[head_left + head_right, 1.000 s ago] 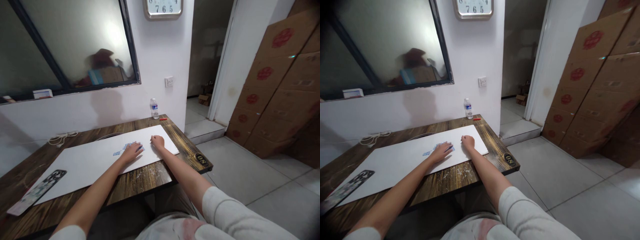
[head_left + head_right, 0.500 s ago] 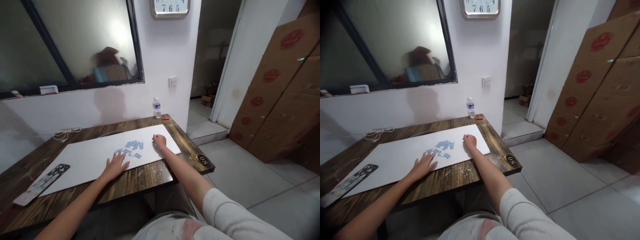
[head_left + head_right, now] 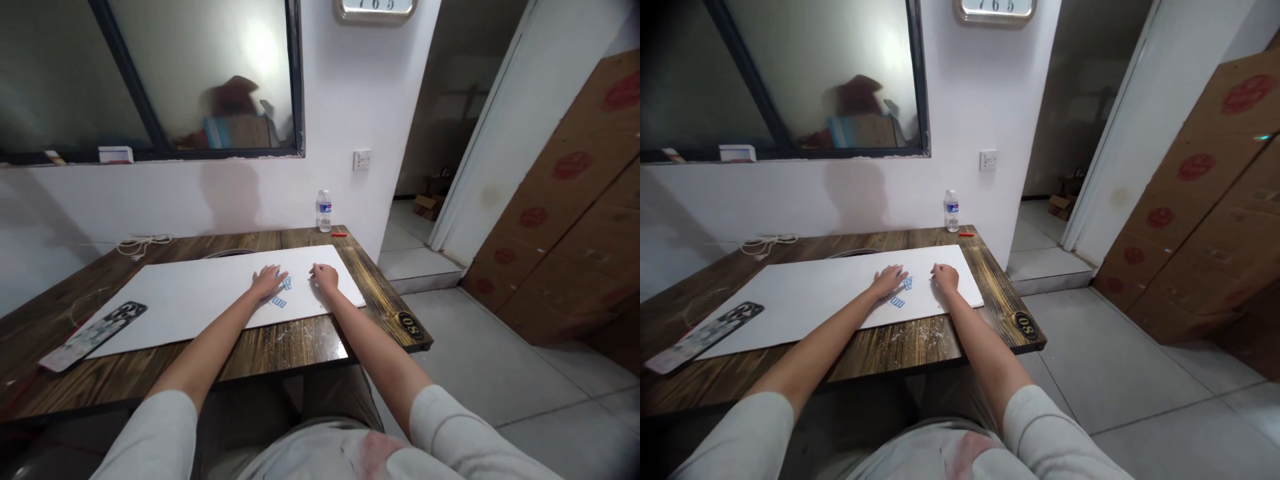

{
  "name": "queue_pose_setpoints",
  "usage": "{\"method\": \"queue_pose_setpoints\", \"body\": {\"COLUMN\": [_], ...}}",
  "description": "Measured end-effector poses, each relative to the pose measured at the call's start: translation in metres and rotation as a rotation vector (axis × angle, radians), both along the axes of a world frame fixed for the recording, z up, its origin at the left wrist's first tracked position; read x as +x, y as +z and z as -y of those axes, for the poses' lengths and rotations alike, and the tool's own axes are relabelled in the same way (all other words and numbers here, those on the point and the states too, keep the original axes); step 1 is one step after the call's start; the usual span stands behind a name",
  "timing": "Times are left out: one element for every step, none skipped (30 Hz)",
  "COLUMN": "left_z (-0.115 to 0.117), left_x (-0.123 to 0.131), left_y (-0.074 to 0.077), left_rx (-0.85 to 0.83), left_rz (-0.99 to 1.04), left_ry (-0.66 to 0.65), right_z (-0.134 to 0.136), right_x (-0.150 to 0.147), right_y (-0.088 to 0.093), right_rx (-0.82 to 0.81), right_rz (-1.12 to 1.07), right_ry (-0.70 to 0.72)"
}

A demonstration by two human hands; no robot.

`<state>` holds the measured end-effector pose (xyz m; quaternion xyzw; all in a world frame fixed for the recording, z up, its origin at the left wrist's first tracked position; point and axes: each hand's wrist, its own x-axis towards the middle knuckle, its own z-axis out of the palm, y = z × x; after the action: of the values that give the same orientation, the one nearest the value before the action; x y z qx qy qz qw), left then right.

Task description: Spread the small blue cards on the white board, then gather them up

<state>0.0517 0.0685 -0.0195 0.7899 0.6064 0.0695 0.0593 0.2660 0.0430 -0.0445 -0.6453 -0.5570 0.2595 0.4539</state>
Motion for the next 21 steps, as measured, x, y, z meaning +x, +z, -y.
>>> {"method": "queue_pose_setpoints", "body": {"left_z": [0.004, 0.009, 0.016, 0.024, 0.033, 0.042, 0.051, 0.06, 0.069, 0.077, 0.084, 0.089, 0.093, 0.096, 0.097, 0.096, 0.094, 0.09, 0.086, 0.08, 0.073], "left_x": [0.004, 0.006, 0.007, 0.006, 0.003, 0.0, -0.005, -0.011, -0.017, -0.023, -0.03, -0.036, -0.042, -0.048, -0.053, -0.057, -0.059, -0.061, -0.061, -0.059, -0.056], "left_y": [0.0, 0.0, 0.001, 0.002, 0.003, 0.005, 0.007, 0.008, 0.009, 0.01, 0.01, 0.009, 0.008, 0.006, 0.005, 0.003, 0.001, 0.0, -0.001, -0.001, -0.001], "left_rx": [-0.011, -0.025, -0.041, -0.054, -0.057, -0.051, -0.036, -0.013, 0.005, 0.02, 0.036, 0.045, 0.05, 0.052, 0.05, 0.046, 0.039, 0.032, 0.023, 0.015, 0.007], "left_rz": [0.002, 0.0, -0.006, -0.014, -0.026, -0.036, -0.05, -0.068, -0.085, -0.101, -0.112, -0.121, -0.132, -0.141, -0.149, -0.153, -0.152, -0.146, -0.136, -0.122, -0.103], "left_ry": [-0.087, -0.175, -0.262, -0.334, -0.4, -0.45, -0.482, -0.499, -0.506, -0.503, -0.494, -0.474, -0.441, -0.397, -0.346, -0.291, -0.235, -0.181, -0.129, -0.084, -0.045], "right_z": [0.0, -0.001, -0.001, -0.002, -0.002, -0.002, -0.003, -0.003, -0.004, -0.004, -0.004, -0.005, -0.005, -0.006, -0.006, -0.007, -0.007, -0.007, -0.006, -0.006, -0.005], "right_x": [0.0, 0.001, 0.001, 0.001, 0.001, 0.001, 0.001, 0.001, 0.001, 0.001, 0.001, 0.001, 0.001, 0.001, 0.002, 0.002, 0.003, 0.003, 0.004, 0.005, 0.007], "right_y": [0.0, -0.001, -0.001, -0.001, -0.002, -0.002, -0.003, -0.003, -0.004, -0.005, -0.005, -0.006, -0.006, -0.006, -0.006, -0.006, -0.005, -0.005, -0.004, -0.004, -0.003], "right_rx": [0.002, 0.004, 0.007, 0.01, 0.011, 0.012, 0.013, 0.014, 0.013, 0.013, 0.013, 0.013, 0.012, 0.012, 0.014, 0.02, 0.033, 0.051, 0.065, 0.073, 0.067], "right_rz": [0.004, 0.011, 0.018, 0.024, 0.027, 0.028, 0.026, 0.022, 0.015, 0.005, -0.008, -0.026, -0.053, -0.09, -0.139, -0.203, -0.271, -0.333, -0.382, -0.412, -0.422], "right_ry": [0.0, 0.0, 0.001, 0.002, 0.004, 0.006, 0.009, 0.012, 0.014, 0.017, 0.019, 0.019, 0.018, 0.014, 0.008, -0.002, -0.017, -0.033, -0.045, -0.048, -0.032]}}
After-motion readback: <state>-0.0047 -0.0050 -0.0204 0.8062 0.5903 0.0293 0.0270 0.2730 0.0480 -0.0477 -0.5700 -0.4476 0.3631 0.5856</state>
